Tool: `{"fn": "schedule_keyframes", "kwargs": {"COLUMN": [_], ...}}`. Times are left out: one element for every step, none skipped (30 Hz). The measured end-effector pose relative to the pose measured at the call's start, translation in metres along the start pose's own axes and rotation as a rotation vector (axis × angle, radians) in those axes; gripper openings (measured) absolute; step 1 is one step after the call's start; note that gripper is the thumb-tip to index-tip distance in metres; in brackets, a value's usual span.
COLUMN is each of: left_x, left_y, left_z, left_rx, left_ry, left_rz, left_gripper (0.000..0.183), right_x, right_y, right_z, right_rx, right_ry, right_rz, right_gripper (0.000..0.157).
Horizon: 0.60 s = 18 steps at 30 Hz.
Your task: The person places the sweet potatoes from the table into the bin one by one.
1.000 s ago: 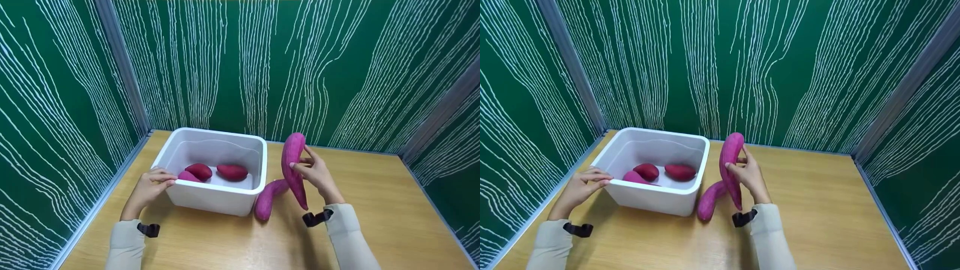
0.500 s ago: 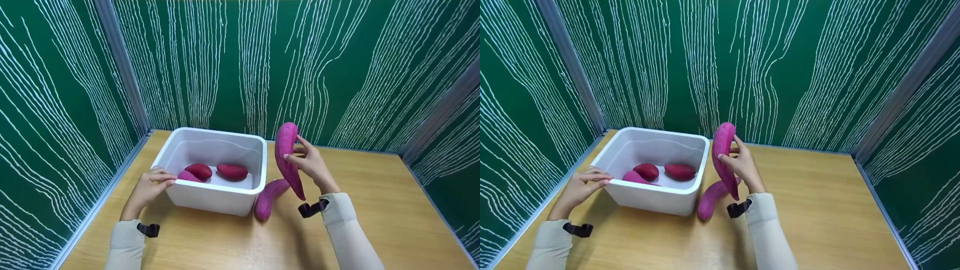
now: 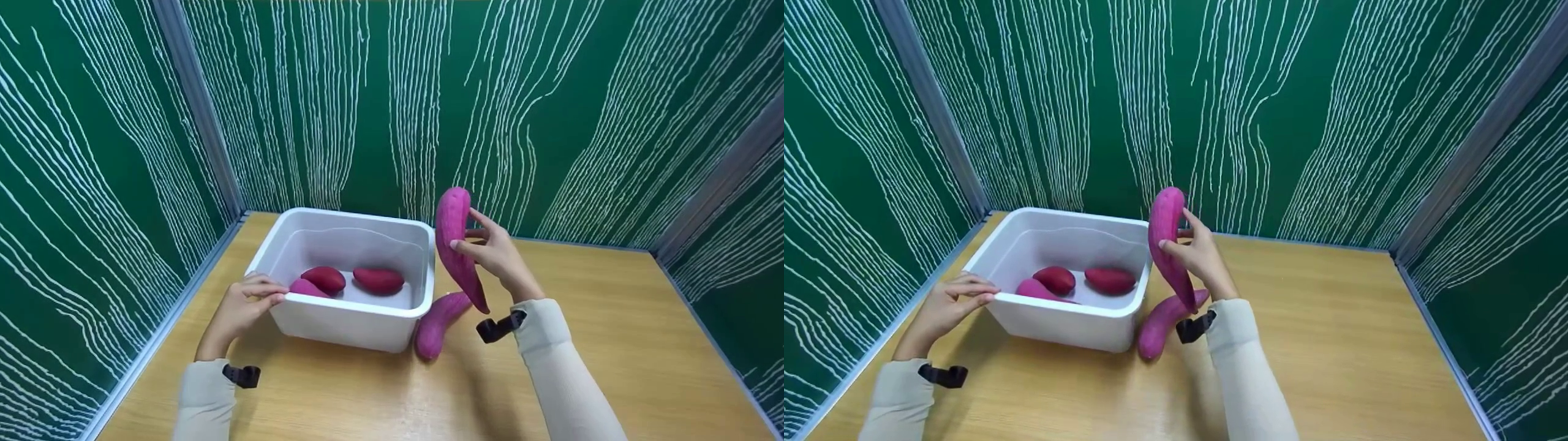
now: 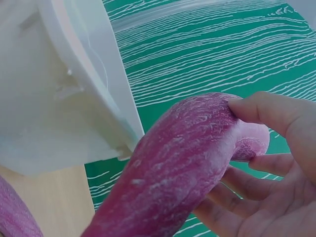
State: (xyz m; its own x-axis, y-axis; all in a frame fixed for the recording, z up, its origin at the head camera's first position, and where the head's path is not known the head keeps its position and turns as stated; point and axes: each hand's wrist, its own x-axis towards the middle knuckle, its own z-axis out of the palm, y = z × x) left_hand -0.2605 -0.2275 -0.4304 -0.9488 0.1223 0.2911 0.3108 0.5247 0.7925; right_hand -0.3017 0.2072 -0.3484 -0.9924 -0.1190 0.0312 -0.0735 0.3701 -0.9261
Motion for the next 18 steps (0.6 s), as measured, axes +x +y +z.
{"fn": "schedule_keyframes", "kwargs": {"left_x": [0.000,0.000,0.000,0.000,-0.001,-0.001,-0.001,-0.001,-0.001,-0.001,-0.001,-0.001,0.000,0.000,0.000,0.000,-0.001,-0.001], "left_y": [0.000,0.000,0.000,-0.001,-0.001,-0.001,-0.001,-0.001,-0.002,-0.002,-0.002,-0.002,-0.002,-0.002,-0.002,-0.002,-0.002,-0.002], "left_z": [0.000,0.000,0.000,0.001,0.001,0.001,0.001,0.001,0.001,0.001,0.001,0.001,0.001,0.001,0.001,0.001,0.001,0.001], "left_rx": [0.002,-0.001,-0.001,0.000,-0.001,0.000,-0.002,-0.004,-0.003,-0.002,0.000,0.001,0.003,0.007,0.011,0.005,-0.001,-0.011], "left_ry": [0.002,0.005,0.008,0.012,0.017,0.022,0.025,0.028,0.029,0.030,0.028,0.027,0.025,0.024,0.024,0.024,0.025,0.029], "left_rz": [-0.001,0.003,0.009,0.019,0.028,0.037,0.043,0.049,0.050,0.049,0.044,0.041,0.039,0.039,0.041,0.049,0.059,0.071], "left_gripper": [0.015,0.014,0.014,0.014,0.013,0.013,0.013,0.012,0.013,0.013,0.013,0.013,0.013,0.013,0.013,0.013,0.013,0.013], "right_x": [0.001,0.003,0.004,0.005,0.007,0.008,0.009,0.010,0.011,0.012,0.013,0.014,0.015,0.016,0.016,0.017,0.018,0.018], "right_y": [-0.002,-0.003,-0.004,-0.006,-0.007,-0.009,-0.011,-0.012,-0.014,-0.016,-0.017,-0.019,-0.020,-0.022,-0.023,-0.024,-0.026,-0.027], "right_z": [0.001,0.002,0.004,0.005,0.006,0.008,0.009,0.011,0.012,0.014,0.015,0.017,0.018,0.019,0.021,0.022,0.023,0.025], "right_rx": [0.004,0.007,0.009,0.013,0.015,0.015,0.015,0.014,0.011,0.008,0.007,0.005,0.005,0.004,0.000,0.001,0.003,0.002], "right_ry": [-0.002,-0.004,-0.008,-0.012,-0.015,-0.016,-0.018,-0.020,-0.023,-0.025,-0.025,-0.026,-0.027,-0.030,-0.034,-0.035,-0.037,-0.039], "right_rz": [0.002,0.005,0.007,0.009,0.011,0.013,0.014,0.014,0.015,0.017,0.018,0.020,0.022,0.022,0.022,0.020,0.019,0.019], "right_gripper": [0.083,0.083,0.083,0.083,0.083,0.082,0.082,0.082,0.082,0.082,0.082,0.082,0.082,0.081,0.082,0.082,0.081,0.081]}}
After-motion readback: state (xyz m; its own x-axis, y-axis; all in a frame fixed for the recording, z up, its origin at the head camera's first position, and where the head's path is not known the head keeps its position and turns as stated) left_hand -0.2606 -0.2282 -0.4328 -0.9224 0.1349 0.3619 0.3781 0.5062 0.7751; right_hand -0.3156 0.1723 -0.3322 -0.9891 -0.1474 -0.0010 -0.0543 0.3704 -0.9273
